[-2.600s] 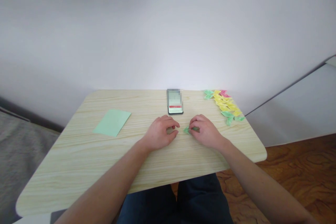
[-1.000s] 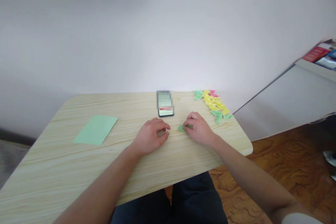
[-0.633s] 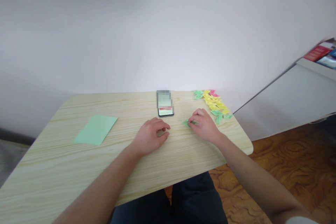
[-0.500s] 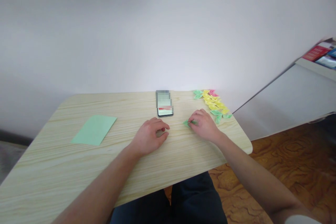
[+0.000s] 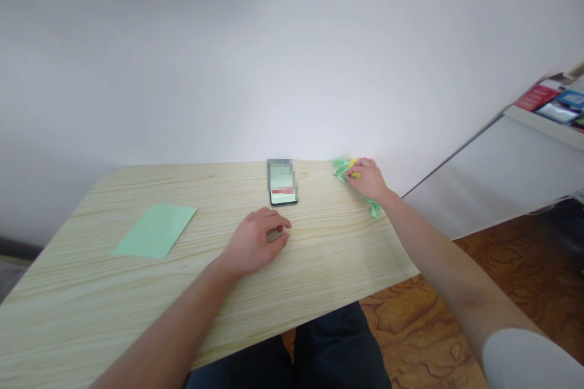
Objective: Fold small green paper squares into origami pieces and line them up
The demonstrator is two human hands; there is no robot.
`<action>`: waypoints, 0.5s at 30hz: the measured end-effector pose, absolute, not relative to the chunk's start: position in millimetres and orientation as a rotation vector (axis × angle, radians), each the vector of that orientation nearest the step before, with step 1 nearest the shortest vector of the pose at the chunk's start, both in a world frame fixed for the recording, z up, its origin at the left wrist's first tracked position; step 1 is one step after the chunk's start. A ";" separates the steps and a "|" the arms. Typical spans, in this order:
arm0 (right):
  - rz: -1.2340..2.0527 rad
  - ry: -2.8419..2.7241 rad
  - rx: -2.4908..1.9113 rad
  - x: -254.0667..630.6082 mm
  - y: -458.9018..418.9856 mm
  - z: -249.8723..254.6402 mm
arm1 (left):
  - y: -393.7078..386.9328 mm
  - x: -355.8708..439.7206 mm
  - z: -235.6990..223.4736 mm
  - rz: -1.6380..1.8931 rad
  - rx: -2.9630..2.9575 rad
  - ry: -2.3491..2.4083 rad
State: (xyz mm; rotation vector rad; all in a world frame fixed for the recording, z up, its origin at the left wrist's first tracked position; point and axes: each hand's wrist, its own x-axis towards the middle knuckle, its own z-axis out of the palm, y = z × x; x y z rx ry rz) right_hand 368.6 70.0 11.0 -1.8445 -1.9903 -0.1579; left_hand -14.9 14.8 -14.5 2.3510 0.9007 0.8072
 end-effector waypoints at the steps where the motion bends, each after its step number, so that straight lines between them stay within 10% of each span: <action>1: -0.156 -1.996 -1.859 370.7 72.9 10.6 | 14.8 -14.9 -14.6 0.811 2.352 0.899; 15: -0.120 -2.135 -1.875 370.7 81.6 13.1 | 15.2 -14.9 -16.5 0.768 2.353 0.903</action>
